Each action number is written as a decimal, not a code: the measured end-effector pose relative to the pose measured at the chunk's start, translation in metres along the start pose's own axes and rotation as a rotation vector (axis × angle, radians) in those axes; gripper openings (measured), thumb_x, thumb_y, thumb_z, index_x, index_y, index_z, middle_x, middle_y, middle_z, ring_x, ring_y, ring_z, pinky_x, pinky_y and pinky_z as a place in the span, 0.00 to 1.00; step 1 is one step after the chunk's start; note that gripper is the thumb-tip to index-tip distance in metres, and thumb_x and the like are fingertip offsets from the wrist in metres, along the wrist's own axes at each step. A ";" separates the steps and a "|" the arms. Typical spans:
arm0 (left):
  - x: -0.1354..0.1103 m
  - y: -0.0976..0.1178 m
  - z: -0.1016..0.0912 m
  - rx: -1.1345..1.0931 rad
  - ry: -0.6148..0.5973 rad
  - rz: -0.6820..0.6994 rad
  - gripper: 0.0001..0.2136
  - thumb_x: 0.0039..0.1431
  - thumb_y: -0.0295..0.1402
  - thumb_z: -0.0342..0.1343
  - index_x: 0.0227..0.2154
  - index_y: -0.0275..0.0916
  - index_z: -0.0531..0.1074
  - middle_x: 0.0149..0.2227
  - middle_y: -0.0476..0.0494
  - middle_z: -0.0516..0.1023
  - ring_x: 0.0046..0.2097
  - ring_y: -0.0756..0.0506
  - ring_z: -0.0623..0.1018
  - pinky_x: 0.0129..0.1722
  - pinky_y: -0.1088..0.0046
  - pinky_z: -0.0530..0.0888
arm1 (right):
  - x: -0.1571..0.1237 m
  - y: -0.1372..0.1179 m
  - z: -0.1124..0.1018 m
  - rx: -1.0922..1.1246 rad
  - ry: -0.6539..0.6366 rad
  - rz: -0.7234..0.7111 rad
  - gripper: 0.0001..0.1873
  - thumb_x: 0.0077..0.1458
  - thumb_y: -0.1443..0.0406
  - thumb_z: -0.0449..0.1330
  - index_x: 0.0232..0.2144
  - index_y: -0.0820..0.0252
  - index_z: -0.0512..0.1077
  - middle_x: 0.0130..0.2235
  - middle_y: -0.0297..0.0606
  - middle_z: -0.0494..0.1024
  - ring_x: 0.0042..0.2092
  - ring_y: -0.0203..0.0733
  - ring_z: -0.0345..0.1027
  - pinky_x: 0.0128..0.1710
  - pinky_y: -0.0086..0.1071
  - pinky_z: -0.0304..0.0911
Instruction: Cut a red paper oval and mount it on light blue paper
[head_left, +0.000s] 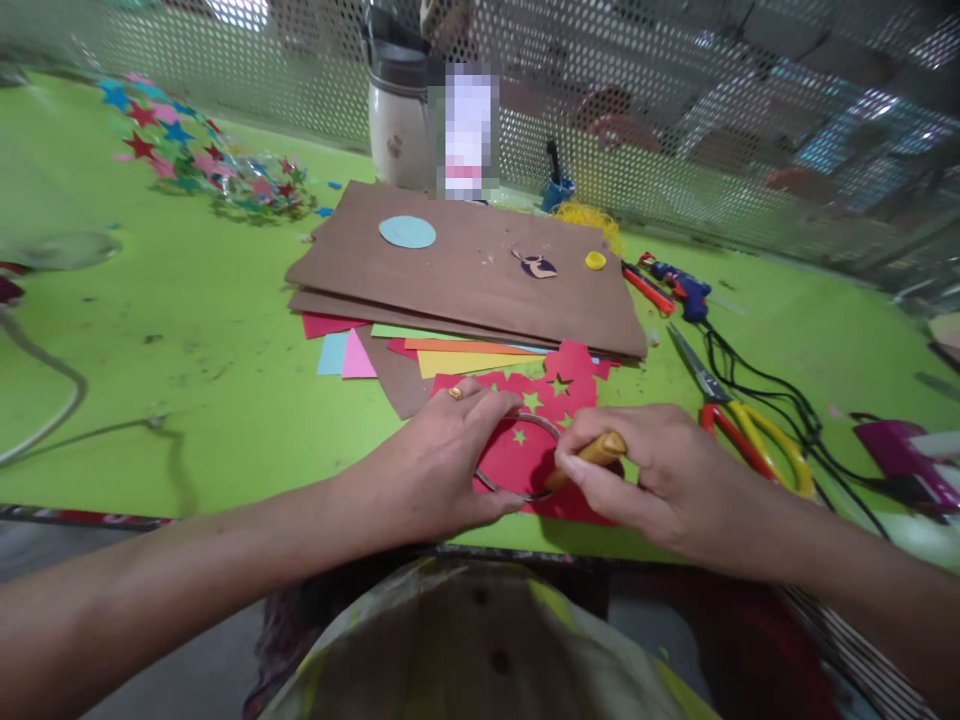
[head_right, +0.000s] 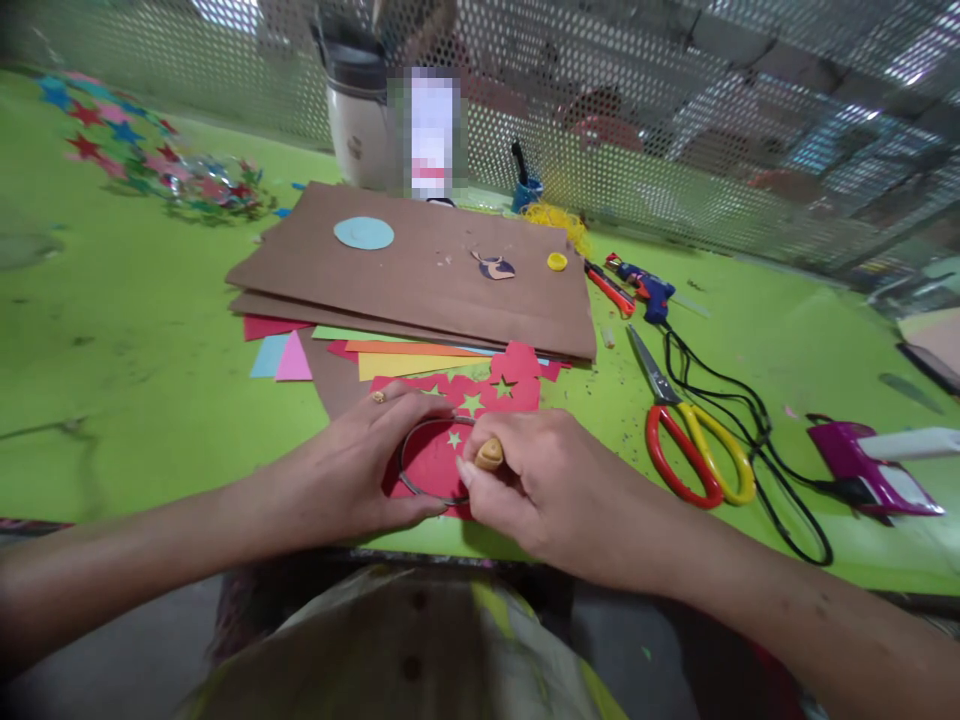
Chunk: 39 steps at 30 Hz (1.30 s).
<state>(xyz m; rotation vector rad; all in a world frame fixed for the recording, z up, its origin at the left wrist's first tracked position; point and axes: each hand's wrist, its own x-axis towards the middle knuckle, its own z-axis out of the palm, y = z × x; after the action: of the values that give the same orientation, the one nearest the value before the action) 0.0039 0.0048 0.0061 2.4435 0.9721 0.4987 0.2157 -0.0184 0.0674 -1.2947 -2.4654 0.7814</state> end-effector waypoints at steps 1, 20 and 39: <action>0.000 0.000 0.000 0.004 0.003 0.003 0.27 0.52 0.42 0.62 0.51 0.37 0.63 0.49 0.34 0.74 0.52 0.33 0.71 0.48 0.54 0.72 | 0.001 -0.001 0.002 0.036 0.001 0.003 0.07 0.58 0.69 0.53 0.31 0.60 0.71 0.25 0.31 0.72 0.25 0.35 0.63 0.25 0.30 0.55; 0.000 -0.004 0.003 0.016 0.003 0.031 0.27 0.53 0.42 0.62 0.51 0.34 0.63 0.48 0.32 0.73 0.50 0.33 0.72 0.47 0.54 0.72 | 0.008 0.023 0.018 -0.066 0.336 -0.198 0.04 0.60 0.69 0.55 0.35 0.62 0.70 0.32 0.38 0.77 0.33 0.38 0.70 0.36 0.31 0.63; 0.001 0.000 -0.001 0.002 -0.002 -0.009 0.27 0.50 0.40 0.63 0.51 0.32 0.65 0.48 0.33 0.73 0.50 0.34 0.72 0.47 0.56 0.71 | -0.003 0.007 0.012 -0.027 0.211 0.000 0.11 0.58 0.68 0.52 0.24 0.60 0.67 0.20 0.29 0.66 0.22 0.33 0.58 0.23 0.29 0.54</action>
<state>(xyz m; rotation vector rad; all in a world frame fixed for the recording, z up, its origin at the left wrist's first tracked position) 0.0043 0.0061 0.0066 2.4396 0.9825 0.4925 0.2173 -0.0216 0.0534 -1.3131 -2.3163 0.5807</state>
